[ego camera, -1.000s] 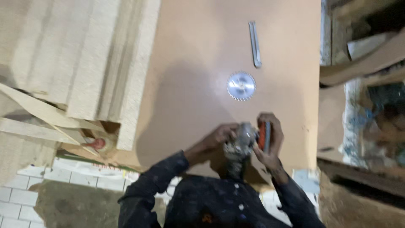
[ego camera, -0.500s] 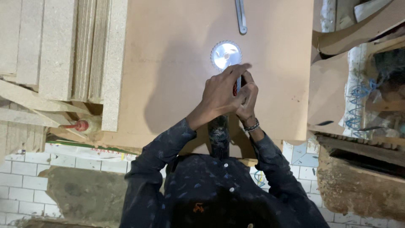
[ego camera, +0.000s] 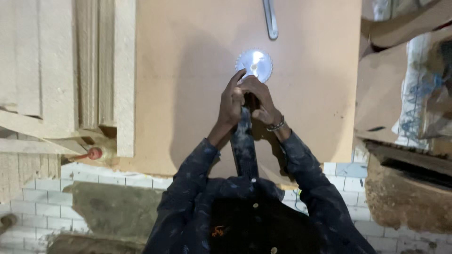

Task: The person removes a circular saw blade from an angle grinder with a wrench, then installs a sanding disc. The person tightens the disc by hand and continues to adjust the tool.

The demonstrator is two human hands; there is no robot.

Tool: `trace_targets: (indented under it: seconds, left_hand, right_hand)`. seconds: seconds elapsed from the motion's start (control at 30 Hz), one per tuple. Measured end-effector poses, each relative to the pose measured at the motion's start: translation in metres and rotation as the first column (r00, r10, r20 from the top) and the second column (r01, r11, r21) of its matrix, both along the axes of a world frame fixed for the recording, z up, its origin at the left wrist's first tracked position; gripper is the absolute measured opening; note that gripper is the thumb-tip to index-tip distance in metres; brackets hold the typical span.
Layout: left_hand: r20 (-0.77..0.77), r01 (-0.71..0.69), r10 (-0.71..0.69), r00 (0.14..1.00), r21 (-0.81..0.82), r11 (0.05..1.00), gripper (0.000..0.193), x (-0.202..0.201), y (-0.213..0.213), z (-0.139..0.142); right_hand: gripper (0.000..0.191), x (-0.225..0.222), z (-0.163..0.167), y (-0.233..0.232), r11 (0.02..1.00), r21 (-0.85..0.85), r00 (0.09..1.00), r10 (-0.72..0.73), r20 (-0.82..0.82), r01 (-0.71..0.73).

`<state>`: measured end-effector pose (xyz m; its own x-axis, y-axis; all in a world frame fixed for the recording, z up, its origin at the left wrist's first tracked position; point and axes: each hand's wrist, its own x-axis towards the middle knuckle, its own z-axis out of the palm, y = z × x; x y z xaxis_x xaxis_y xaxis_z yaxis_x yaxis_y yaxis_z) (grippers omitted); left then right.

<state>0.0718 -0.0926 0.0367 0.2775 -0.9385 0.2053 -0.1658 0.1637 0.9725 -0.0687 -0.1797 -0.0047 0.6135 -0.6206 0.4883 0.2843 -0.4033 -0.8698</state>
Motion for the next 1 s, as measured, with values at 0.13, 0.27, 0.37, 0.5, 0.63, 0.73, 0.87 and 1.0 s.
trace_targets:
  seconds: [0.13, 0.27, 0.37, 0.5, 0.63, 0.73, 0.87, 1.0]
  left_hand:
    - [0.179, -0.05, 0.051, 0.983, -0.006, 0.999, 0.084, 0.011, 0.012, -0.012]
    - [0.518, -0.201, 0.123, 0.847, 0.099, 0.975, 0.075, 0.017, 0.01, -0.01]
    - [0.366, -0.235, 0.181, 0.913, 0.11, 0.966, 0.063, 0.028, 0.017, -0.005]
    - [0.047, -0.246, 0.243, 0.969, 0.051, 0.968, 0.047, 0.043, 0.028, -0.011]
    - [0.047, -0.348, 0.344, 0.938, 0.11, 0.931, 0.039, 0.055, 0.039, -0.026]
    - [0.042, -0.364, 0.363, 0.931, 0.049, 0.93, 0.031, 0.061, 0.051, -0.033]
    - [0.034, -0.425, 0.424, 0.905, 0.124, 0.897, 0.028, 0.059, 0.057, -0.035]
    - [0.063, -0.459, 0.463, 0.884, 0.31, 0.833, 0.028, 0.057, 0.055, -0.035]
  right_hand:
    - [0.058, 0.012, -0.004, 0.021, 0.906, 0.389, 0.928, 0.011, 0.372, -0.167]
    - [0.035, 0.009, 0.014, 0.038, 0.767, 0.625, 0.698, -0.525, 0.486, 0.142]
    - [0.013, 0.005, 0.036, 0.047, 0.527, 0.763, 0.879, -0.464, -0.11, 0.374]
    - [0.013, 0.018, 0.06, 0.052, 0.869, 0.167, 0.844, -0.38, -0.379, 0.466]
    - [0.025, 0.042, 0.079, 0.056, 0.916, -0.193, 0.739, -0.399, -0.544, 0.352]
    - [0.025, 0.056, 0.097, 0.061, 0.896, -0.385, 0.761, -0.405, -0.508, 0.22]
    - [0.032, 0.054, 0.117, 0.039, 0.922, -0.35, 0.959, 0.065, -0.276, -0.164]
    - [0.015, 0.046, 0.113, 0.033, 0.988, 0.076, 0.875, -0.079, -0.478, 0.131]
